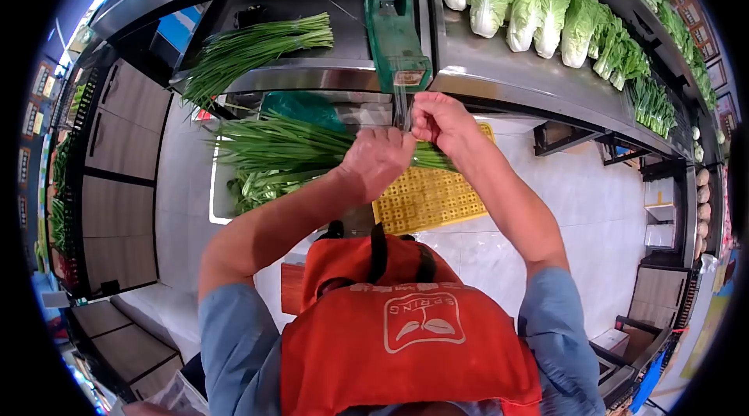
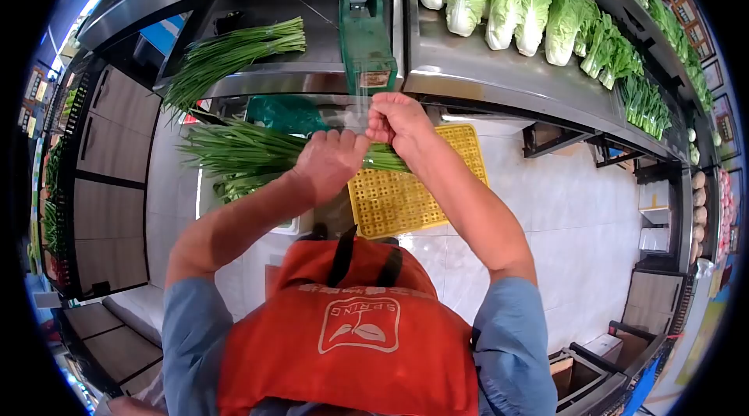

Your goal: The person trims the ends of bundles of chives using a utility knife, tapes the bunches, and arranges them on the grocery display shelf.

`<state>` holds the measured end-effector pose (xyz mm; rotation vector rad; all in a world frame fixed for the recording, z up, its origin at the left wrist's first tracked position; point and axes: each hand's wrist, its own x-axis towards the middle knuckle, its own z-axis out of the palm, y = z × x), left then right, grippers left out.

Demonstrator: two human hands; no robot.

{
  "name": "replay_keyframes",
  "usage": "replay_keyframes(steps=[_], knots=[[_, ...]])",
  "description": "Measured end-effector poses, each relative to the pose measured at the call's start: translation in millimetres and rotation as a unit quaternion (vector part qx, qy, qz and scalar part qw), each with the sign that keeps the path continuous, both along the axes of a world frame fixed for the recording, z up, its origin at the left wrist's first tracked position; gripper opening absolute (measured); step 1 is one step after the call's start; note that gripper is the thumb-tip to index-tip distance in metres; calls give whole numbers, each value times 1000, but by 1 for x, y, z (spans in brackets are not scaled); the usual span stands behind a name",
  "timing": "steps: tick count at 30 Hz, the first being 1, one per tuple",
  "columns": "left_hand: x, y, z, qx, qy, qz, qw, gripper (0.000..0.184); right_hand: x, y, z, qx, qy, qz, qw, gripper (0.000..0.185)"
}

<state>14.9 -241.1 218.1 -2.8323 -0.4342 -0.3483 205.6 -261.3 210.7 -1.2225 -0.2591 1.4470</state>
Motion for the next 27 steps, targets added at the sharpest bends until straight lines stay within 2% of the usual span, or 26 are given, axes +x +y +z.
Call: replay_keyframes(steps=[3,4,10,16,20,23,25,27], knots=[[-14,-10,1,21,0,-62,998,35,2,1,-25,-54,6,57,997,10],[-17,-10,-4,12,23,-68,997,45,0,3,-32,-65,24,48,996,12],[-27,-9,-7,6,33,-69,997,45,-9,7,-31,-85,-13,75,993,17],[-26,-1,-12,28,-46,-67,996,38,-2,13,-33,-93,-31,99,990,19],[-25,5,-22,-5,-89,-104,991,31,-3,15,-42,-102,-25,126,986,14],[-26,7,-28,-26,-76,-91,993,33,0,21,-22,-93,-198,150,964,12],[-25,7,-24,-28,-43,-81,995,36,18,32,-40,12,-390,57,919,10],[-21,5,-25,-31,-19,-83,996,36,28,39,-36,-40,-306,31,951,14]])
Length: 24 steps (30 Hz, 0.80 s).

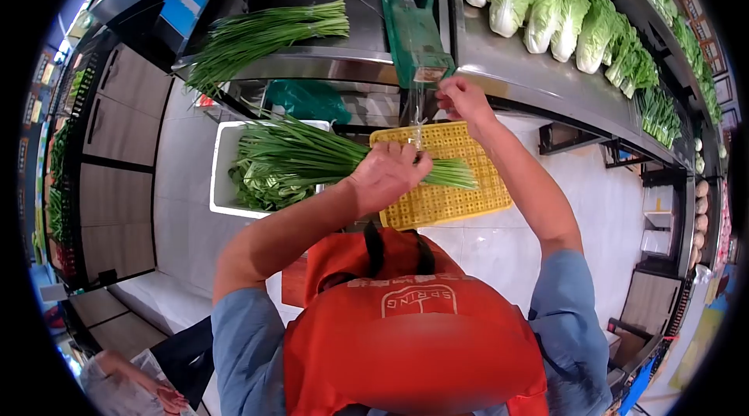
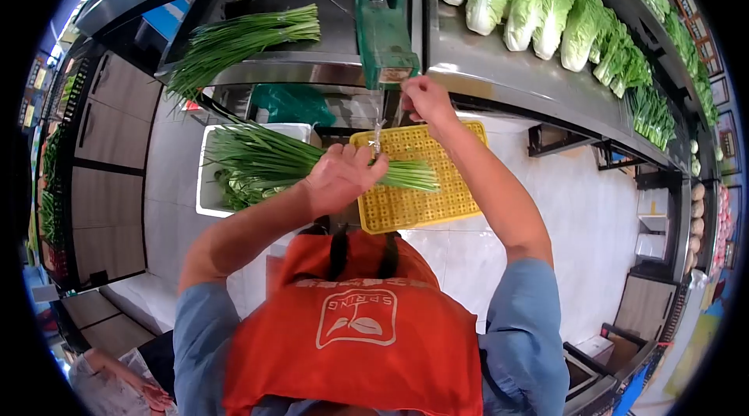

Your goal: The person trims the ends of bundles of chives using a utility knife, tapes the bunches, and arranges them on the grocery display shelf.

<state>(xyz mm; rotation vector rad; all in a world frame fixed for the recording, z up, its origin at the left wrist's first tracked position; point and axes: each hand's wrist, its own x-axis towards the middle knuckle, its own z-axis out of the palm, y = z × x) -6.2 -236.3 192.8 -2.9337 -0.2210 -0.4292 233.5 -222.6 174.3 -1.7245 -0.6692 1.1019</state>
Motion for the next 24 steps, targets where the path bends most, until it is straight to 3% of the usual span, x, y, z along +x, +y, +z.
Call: replay_keyframes(steps=[2,5,6,8,9,10,11,12,14,16,19,20,22,24], knots=[[4,2,-2,8,14,0,1000,32,0,4,2,1,76,67,995,23],[11,4,-5,-142,57,-18,988,18,-8,25,-4,50,137,117,982,25],[9,1,-20,-110,0,-30,993,13,-7,32,-21,84,148,108,979,28],[7,8,-50,-196,-129,-83,969,13,-6,44,-26,64,128,92,985,19],[3,13,-47,-391,-227,-172,875,18,-4,46,-35,73,140,84,984,15],[3,13,-42,-390,-216,-166,880,23,-18,49,-28,83,127,6,988,12],[5,14,-36,-389,-205,-160,884,28,1,51,-49,90,131,63,985,11],[18,15,-69,-310,-159,-101,932,27,14,55,-67,100,130,81,983,11],[16,10,-74,-220,-101,-24,970,23,-7,53,-45,75,97,58,991,17],[6,7,-70,-131,-99,0,986,19,-9,54,-48,57,53,60,995,17],[25,5,-115,-66,-95,21,993,17,4,56,-74,101,31,102,989,23],[17,3,-93,-109,-61,71,990,18,0,54,-74,121,18,114,986,26],[17,5,-88,-135,49,82,986,16,-27,38,-41,138,33,98,985,16],[26,5,-83,-243,147,130,950,28,-36,38,-40,127,41,109,985,10]])
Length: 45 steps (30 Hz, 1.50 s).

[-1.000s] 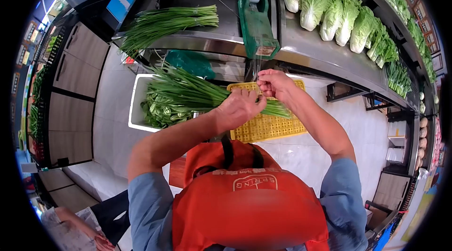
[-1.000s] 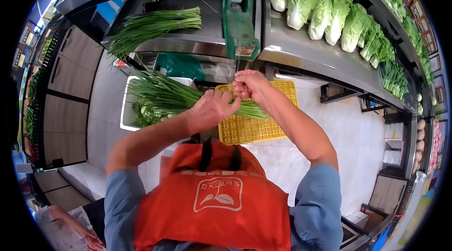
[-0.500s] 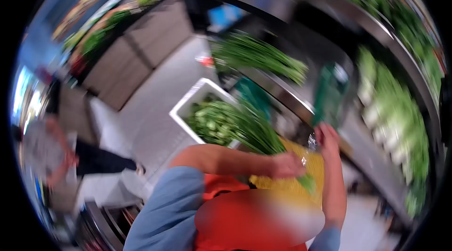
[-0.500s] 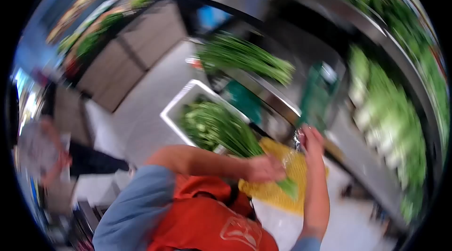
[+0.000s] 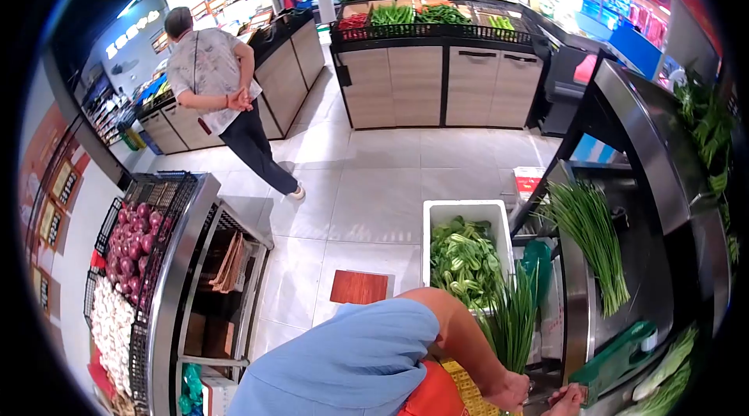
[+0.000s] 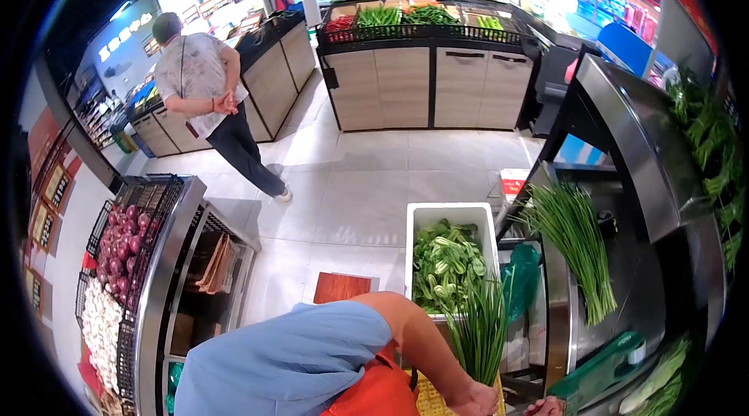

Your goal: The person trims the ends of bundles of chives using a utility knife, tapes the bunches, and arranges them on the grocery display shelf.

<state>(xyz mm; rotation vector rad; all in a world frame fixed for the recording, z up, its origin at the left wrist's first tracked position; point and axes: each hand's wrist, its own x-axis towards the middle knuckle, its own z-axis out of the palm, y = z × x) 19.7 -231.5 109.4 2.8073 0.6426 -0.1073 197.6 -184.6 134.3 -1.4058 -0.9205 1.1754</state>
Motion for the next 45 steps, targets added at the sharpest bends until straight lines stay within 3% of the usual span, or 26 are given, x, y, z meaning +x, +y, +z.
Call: replay_keyframes(steps=[1,3,4,5,7,8,9,11,12,13,14,15,16,17,18,21,23,24,26,29,31,34,36,37,40,45], knots=[[4,-1,-1,-61,46,20,997,35,9,1,-19,-17,-6,23,1000,10],[-11,-5,-36,120,-113,-81,983,33,37,3,-83,-41,27,55,997,10],[-21,-3,-42,211,-188,-128,951,32,13,-1,-69,-46,66,69,994,10],[-27,1,-40,325,-326,-118,880,33,3,-14,-46,-85,165,58,981,12],[-36,-7,-63,146,-167,-32,975,25,8,-6,-43,-87,186,65,977,14],[-37,-15,-70,51,-82,8,995,22,13,-4,-42,-87,196,66,975,16],[-50,-21,-42,60,-80,39,994,26,10,-1,-41,-38,173,45,983,17],[-50,-13,-53,65,-46,76,994,21,3,-1,-32,61,114,-11,992,22],[-54,-9,-32,18,1,111,994,14,-2,-12,0,99,160,86,978,17],[-42,3,-99,64,-99,117,986,9,-39,-32,34,87,48,-47,994,16],[-70,7,-61,27,-240,141,960,9,-46,-45,52,82,61,17,995,10],[-61,13,-19,0,7,177,984,10,-50,-58,65,81,15,24,996,8],[-65,28,1,-94,24,210,973,13,-37,-65,57,153,-104,93,978,10],[-62,48,20,-111,92,228,963,18,-54,-77,96,181,-205,126,954,9],[-61,60,19,-111,53,266,956,27,-58,-85,115,181,-248,171,936,9],[-79,70,72,-112,-106,211,965,49,-53,-101,131,367,-297,281,835,10],[-82,76,98,-201,-210,192,937,43,-49,-118,130,388,-346,282,807,12],[-84,78,107,-300,-250,173,904,37,-50,-122,131,404,-368,283,789,13],[-80,71,151,-461,-175,194,848,29,-43,-132,130,426,-432,254,754,14],[-64,51,195,-577,-189,200,769,26,-16,-135,132,438,-494,228,716,11],[-61,40,202,-659,-188,162,710,27,-6,-135,139,447,-514,215,700,10],[-55,29,202,-775,-175,122,595,33,10,-131,148,509,-560,176,629,11],[-53,18,202,-839,-172,88,509,36,19,-133,153,520,-570,187,608,11],[-49,7,207,-832,-185,89,516,46,23,-132,156,527,-573,195,596,11],[-41,1,190,-897,-159,8,413,60,25,-130,151,560,-562,189,578,10],[-31,-11,176,-945,-113,-60,300,71,32,-130,161,559,-578,231,547,16]])
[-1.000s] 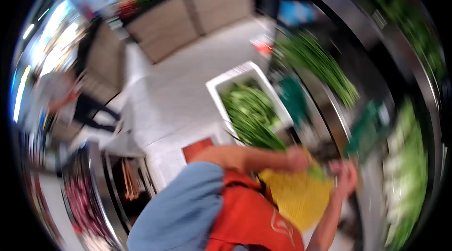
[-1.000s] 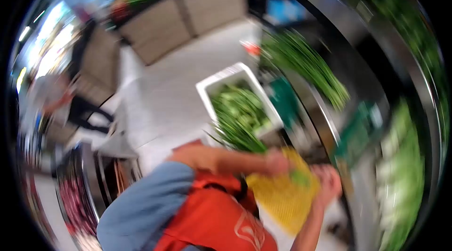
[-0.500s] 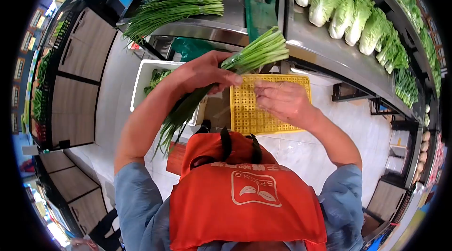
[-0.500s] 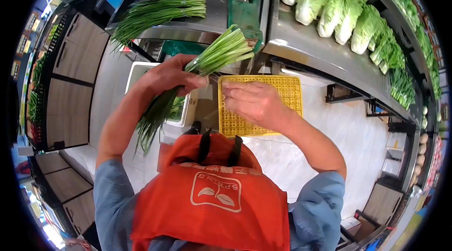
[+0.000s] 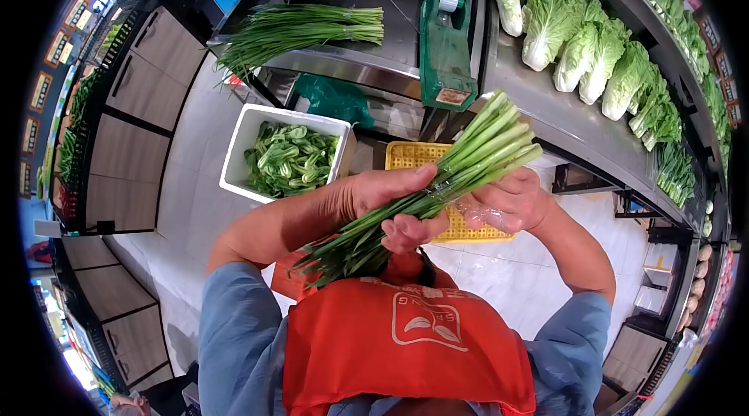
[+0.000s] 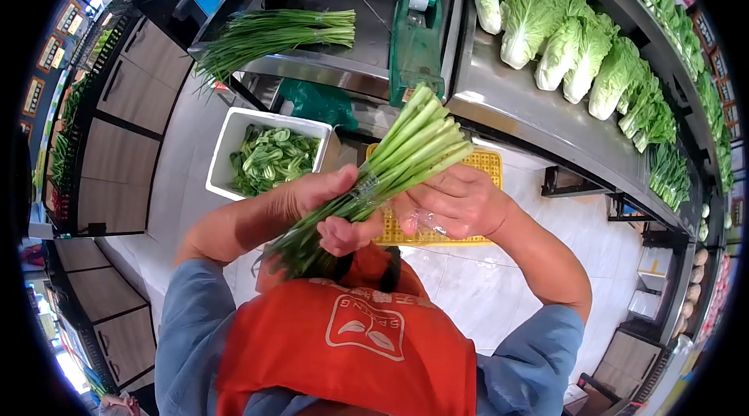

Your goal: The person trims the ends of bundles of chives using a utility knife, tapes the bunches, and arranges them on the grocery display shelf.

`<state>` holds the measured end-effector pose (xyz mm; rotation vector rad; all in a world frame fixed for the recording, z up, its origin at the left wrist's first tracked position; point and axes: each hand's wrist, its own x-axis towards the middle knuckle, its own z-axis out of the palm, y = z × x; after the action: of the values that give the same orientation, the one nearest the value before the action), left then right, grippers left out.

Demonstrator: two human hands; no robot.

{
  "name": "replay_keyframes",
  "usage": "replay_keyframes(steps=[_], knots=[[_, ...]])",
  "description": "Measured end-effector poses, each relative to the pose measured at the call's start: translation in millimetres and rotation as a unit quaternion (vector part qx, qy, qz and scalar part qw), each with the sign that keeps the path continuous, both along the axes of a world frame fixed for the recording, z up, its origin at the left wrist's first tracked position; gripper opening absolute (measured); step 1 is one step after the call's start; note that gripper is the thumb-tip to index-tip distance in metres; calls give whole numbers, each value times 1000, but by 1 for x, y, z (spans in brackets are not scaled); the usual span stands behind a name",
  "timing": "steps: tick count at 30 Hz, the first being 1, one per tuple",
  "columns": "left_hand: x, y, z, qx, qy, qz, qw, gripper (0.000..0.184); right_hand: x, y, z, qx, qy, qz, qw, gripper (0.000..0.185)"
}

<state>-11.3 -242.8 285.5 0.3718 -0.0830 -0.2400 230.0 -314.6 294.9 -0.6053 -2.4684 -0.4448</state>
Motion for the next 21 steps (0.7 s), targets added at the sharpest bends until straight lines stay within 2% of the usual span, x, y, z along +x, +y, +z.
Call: replay_keyframes(steps=[4,5,8,9,11,12,13,14,15,16,17,18,19,21], knots=[[6,4,-12,6,-21,-21,1000,71,0,12,-14,-64,38,21,997,17],[9,8,-15,16,-23,-29,999,71,6,14,-24,-68,7,22,997,19],[3,27,-3,173,48,25,983,53,21,18,-52,-76,-55,22,995,27],[-1,31,-5,229,78,47,969,45,23,16,-59,-126,-73,-10,989,28],[-7,37,-12,361,50,0,931,48,26,8,-87,-229,-106,-69,965,31],[-8,38,-14,426,36,-24,904,50,40,-2,-113,-178,-208,-105,956,39],[-8,37,-15,453,20,-10,891,53,42,-2,-121,-323,-277,-147,893,40],[-7,36,-15,481,5,8,877,55,45,5,-129,-454,-341,-179,803,41],[-6,35,-13,507,-9,27,861,58,44,10,-133,-571,-397,-203,689,43],[-3,38,-6,548,30,-1,836,61,42,8,-134,-716,-164,-208,646,43],[0,40,-10,582,44,-13,812,61,41,7,-133,-805,82,-204,551,44],[3,42,-14,615,56,-25,786,61,38,6,-126,-831,322,-189,414,45],[7,44,-16,649,65,-38,757,61,31,6,-120,-852,365,-137,349,46],[18,45,-14,652,72,-76,751,66,11,12,-104,-869,443,-30,217,50]])
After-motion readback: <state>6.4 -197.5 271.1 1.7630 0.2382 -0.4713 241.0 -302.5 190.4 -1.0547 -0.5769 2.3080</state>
